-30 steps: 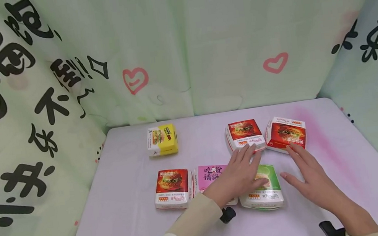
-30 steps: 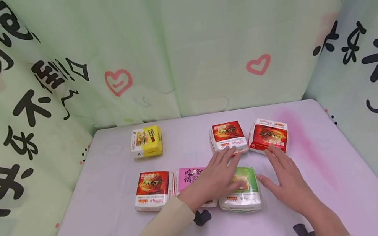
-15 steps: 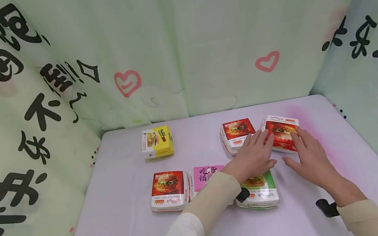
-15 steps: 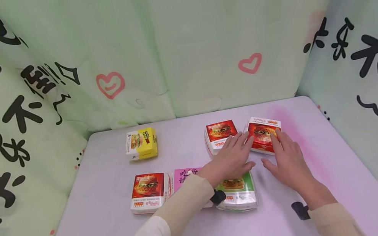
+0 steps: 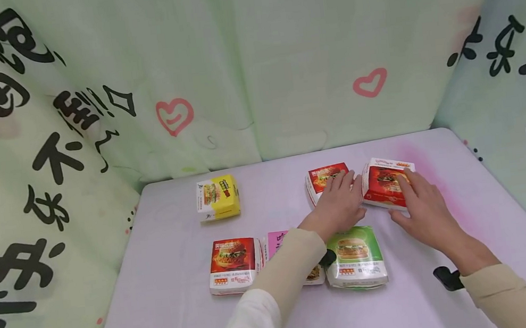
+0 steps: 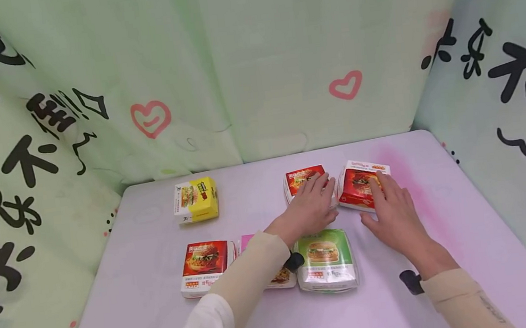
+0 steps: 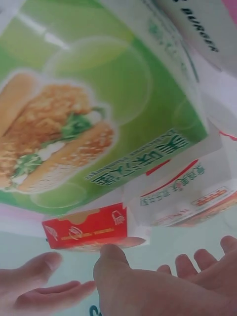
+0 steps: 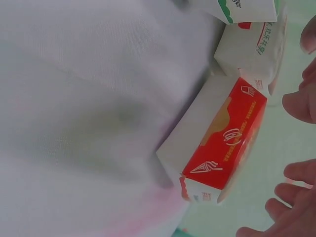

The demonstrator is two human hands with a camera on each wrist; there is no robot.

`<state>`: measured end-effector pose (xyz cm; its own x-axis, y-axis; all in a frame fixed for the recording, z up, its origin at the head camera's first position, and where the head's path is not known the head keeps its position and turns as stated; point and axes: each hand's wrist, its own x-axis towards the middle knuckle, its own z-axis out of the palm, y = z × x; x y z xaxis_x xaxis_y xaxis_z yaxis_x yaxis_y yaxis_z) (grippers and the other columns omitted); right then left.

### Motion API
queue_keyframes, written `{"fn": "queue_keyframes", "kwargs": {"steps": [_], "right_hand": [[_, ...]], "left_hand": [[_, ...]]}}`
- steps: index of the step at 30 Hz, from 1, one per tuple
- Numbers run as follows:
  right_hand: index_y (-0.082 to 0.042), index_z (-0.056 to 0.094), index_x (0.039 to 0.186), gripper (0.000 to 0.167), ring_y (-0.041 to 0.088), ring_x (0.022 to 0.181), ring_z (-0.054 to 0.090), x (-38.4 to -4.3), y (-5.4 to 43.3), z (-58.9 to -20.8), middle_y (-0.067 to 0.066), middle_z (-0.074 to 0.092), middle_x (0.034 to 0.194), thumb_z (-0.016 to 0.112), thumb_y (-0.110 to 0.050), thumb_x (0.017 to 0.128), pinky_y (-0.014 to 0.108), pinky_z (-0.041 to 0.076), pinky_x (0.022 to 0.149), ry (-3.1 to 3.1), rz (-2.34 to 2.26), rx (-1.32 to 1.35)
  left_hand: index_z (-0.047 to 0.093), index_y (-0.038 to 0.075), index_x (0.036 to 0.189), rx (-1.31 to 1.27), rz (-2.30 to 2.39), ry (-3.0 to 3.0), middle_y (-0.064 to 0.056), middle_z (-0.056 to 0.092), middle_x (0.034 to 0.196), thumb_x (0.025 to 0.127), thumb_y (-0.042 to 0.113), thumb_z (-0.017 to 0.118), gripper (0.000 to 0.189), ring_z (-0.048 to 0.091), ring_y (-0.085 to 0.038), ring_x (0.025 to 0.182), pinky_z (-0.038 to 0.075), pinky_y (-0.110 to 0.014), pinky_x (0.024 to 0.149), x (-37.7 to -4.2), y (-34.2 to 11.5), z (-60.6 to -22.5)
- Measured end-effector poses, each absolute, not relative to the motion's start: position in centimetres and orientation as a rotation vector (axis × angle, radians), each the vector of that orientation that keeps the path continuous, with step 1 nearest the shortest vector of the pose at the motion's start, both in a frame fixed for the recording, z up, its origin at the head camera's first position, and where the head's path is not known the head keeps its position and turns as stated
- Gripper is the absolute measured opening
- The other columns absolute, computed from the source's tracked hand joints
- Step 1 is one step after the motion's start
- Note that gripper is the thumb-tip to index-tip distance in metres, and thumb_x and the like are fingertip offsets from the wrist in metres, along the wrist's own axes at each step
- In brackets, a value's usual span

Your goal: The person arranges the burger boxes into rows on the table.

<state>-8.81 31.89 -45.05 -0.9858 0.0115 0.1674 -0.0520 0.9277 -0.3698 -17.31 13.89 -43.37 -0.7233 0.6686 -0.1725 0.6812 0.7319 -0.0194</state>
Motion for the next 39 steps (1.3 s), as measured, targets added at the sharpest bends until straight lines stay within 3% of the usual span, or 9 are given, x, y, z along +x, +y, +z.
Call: {"fn": "queue_keyframes", "kwargs": {"steps": [25, 32, 39], "right_hand": [[0.012, 0.032, 0.145, 0.087, 0.051, 0.133, 0.026, -10.6, 29.5, -44.8, 0.033, 0.026, 0.149, 0.078, -0.013, 0.076, 0.075, 0.027, 0.105, -2.889, 0.524, 0.128], [0.008, 0.031, 0.148, 0.09, 0.05, 0.138, 0.025, -11.2, 27.8, -44.2, 0.03, 0.025, 0.153, 0.079, -0.015, 0.076, 0.073, 0.029, 0.106, -2.917, 0.566, 0.152], [0.006, 0.027, 0.152, 0.086, 0.048, 0.144, 0.018, -12.0, 25.9, -43.7, 0.029, 0.019, 0.158, 0.073, -0.02, 0.084, 0.071, 0.017, 0.114, -2.957, 0.594, 0.21]], "left_hand": [[0.018, 0.018, 0.159, 1.053, -0.109, 2.892, -0.001, 0.019, 0.165, 0.098, 0.057, 0.049, 0.078, 0.016, -0.022, 0.153, 0.023, -0.041, 0.125, -18.2, 10.6, -42.8], [0.02, 0.019, 0.157, 0.968, -0.111, 2.936, -0.003, 0.021, 0.165, 0.098, 0.05, 0.052, 0.074, 0.018, -0.023, 0.153, 0.021, -0.043, 0.125, -18.9, 8.5, -42.8], [0.018, 0.019, 0.159, 0.884, -0.091, 2.95, -0.005, 0.018, 0.165, 0.099, 0.049, 0.051, 0.075, 0.015, -0.025, 0.154, 0.019, -0.047, 0.125, -19.6, 6.1, -42.4]]}}
